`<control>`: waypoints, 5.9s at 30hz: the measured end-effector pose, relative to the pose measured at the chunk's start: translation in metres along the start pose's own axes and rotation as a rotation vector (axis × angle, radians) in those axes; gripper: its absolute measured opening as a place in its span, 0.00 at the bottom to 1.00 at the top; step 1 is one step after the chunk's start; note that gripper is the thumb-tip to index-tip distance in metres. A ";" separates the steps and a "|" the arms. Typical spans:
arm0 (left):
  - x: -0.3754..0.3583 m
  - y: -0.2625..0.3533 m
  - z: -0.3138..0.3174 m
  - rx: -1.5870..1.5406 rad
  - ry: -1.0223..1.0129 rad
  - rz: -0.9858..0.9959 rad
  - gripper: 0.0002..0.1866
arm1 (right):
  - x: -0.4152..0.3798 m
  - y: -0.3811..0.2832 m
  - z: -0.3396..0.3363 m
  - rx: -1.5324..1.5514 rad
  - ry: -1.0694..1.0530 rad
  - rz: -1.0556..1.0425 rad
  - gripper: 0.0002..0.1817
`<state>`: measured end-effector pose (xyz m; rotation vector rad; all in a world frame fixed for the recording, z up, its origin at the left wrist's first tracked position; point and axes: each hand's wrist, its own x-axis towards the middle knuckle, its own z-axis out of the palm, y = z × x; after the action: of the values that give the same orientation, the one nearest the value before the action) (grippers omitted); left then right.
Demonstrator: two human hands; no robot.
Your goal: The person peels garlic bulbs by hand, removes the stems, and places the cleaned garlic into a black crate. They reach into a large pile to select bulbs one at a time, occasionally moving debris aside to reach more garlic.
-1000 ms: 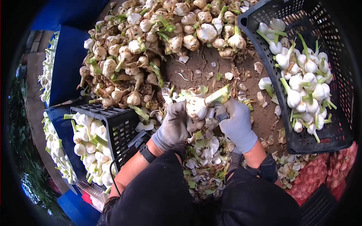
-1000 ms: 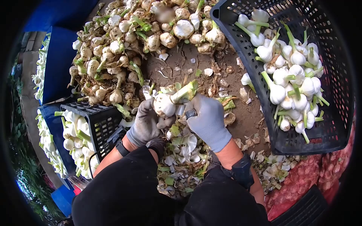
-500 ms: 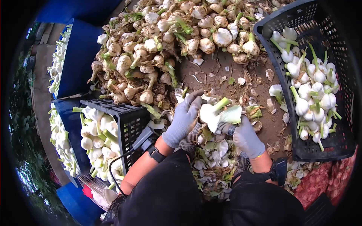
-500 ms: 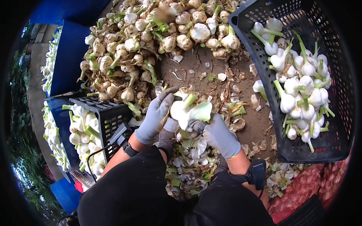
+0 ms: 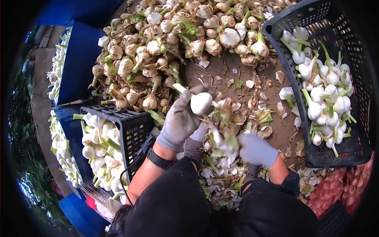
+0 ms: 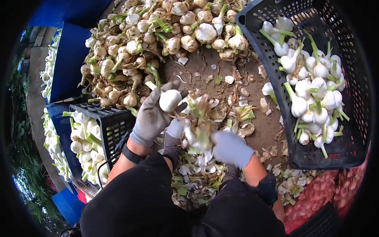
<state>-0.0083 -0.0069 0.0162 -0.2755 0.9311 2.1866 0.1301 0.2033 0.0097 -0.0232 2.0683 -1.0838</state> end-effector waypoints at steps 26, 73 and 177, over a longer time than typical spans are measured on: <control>0.126 0.070 0.029 1.539 0.120 0.430 0.28 | -0.009 -0.009 -0.060 1.208 0.433 -0.199 0.23; 0.004 0.006 0.024 1.207 -0.201 0.211 0.40 | 0.012 -0.041 -0.012 1.035 0.379 -0.024 0.14; -0.042 0.046 0.017 -0.084 0.071 0.211 0.27 | -0.002 -0.024 0.000 -0.260 0.068 0.122 0.11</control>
<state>-0.0088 -0.0392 0.0720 -0.3079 0.9450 2.4274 0.1237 0.1886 0.0281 0.0101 2.2294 -0.7469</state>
